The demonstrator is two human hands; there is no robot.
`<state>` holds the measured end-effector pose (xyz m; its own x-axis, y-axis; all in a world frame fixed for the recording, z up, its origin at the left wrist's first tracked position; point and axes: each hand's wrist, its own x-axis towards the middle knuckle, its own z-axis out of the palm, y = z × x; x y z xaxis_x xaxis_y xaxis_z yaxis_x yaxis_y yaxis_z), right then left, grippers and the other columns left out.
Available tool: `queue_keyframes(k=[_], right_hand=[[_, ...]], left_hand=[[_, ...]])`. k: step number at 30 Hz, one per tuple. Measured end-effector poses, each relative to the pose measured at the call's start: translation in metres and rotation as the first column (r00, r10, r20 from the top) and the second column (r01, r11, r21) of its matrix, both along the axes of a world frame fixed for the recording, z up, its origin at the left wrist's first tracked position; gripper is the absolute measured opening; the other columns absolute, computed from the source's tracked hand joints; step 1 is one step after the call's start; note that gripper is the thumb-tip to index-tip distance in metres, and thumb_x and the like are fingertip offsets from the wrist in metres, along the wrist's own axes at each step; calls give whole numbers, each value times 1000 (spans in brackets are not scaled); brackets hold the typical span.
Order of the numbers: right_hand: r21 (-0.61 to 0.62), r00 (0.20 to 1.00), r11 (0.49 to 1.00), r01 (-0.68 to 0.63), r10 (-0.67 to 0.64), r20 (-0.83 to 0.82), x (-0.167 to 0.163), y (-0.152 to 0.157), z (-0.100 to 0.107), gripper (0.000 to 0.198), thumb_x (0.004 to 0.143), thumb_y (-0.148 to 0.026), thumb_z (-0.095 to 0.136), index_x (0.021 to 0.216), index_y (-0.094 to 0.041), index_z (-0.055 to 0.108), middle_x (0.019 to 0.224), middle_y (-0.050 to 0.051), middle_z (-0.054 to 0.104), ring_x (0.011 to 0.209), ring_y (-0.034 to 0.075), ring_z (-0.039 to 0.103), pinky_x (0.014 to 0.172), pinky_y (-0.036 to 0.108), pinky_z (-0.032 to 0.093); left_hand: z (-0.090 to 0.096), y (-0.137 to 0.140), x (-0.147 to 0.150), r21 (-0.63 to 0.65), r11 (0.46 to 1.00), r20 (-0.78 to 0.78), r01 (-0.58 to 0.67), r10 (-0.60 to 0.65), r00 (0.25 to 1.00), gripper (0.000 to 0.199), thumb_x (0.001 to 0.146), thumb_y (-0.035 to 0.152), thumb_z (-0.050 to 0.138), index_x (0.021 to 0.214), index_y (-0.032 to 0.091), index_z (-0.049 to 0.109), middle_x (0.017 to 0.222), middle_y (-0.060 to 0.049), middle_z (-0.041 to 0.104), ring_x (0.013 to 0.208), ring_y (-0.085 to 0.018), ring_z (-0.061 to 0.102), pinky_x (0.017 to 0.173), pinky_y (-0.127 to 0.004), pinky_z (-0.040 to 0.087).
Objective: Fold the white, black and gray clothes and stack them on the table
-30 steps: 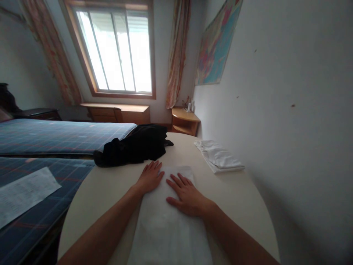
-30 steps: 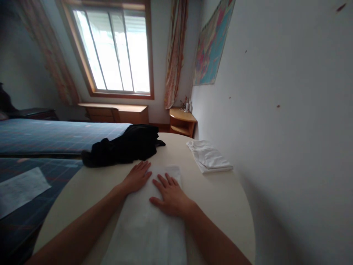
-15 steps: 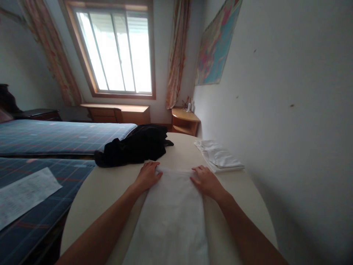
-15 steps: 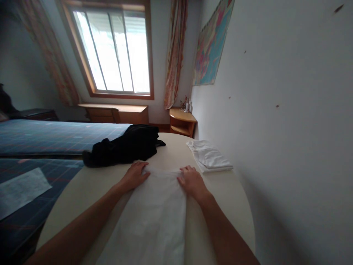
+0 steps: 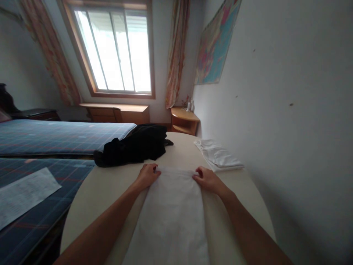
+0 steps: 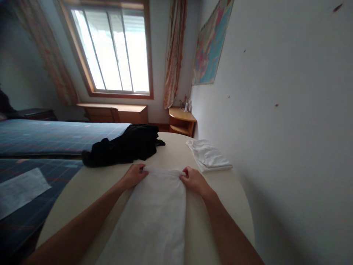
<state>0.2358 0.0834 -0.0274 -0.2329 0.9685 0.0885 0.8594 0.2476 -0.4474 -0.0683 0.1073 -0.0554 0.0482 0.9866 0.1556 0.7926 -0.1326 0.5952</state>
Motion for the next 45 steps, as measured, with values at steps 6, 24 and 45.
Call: queue_keyframes(k=[6, 24, 45], right_hand=[[-32, 1000, 999, -21, 21, 9, 3, -1, 1, 26, 86, -38, 60, 85, -14, 69, 82, 8, 72, 74, 20, 64, 64, 27, 39], [-364, 544, 931, -29, -291, -787, -12, 6, 6, 15, 87, -20, 66, 101, -15, 63, 92, 6, 71, 70, 14, 73, 62, 22, 62], [-108, 784, 985, -135, 40, -620, 11, -62, 72, 44, 77, -46, 73, 112, -18, 70, 104, 8, 74, 90, 22, 70, 83, 34, 56]], left_hand=[[10, -8, 4, 4, 1000, 82, 26, -26, 996, 26, 79, 17, 64, 104, 15, 69, 86, -4, 70, 79, -18, 63, 75, -27, 47], [42, -17, 6, -256, 965, 558, 54, 101, 824, 24, 81, 24, 70, 102, 14, 63, 84, -6, 70, 69, -15, 71, 56, -20, 51], [90, -70, -22, -201, 777, 775, 597, -247, 581, 45, 69, 47, 84, 95, 18, 61, 96, -3, 66, 94, -19, 64, 89, -32, 50]])
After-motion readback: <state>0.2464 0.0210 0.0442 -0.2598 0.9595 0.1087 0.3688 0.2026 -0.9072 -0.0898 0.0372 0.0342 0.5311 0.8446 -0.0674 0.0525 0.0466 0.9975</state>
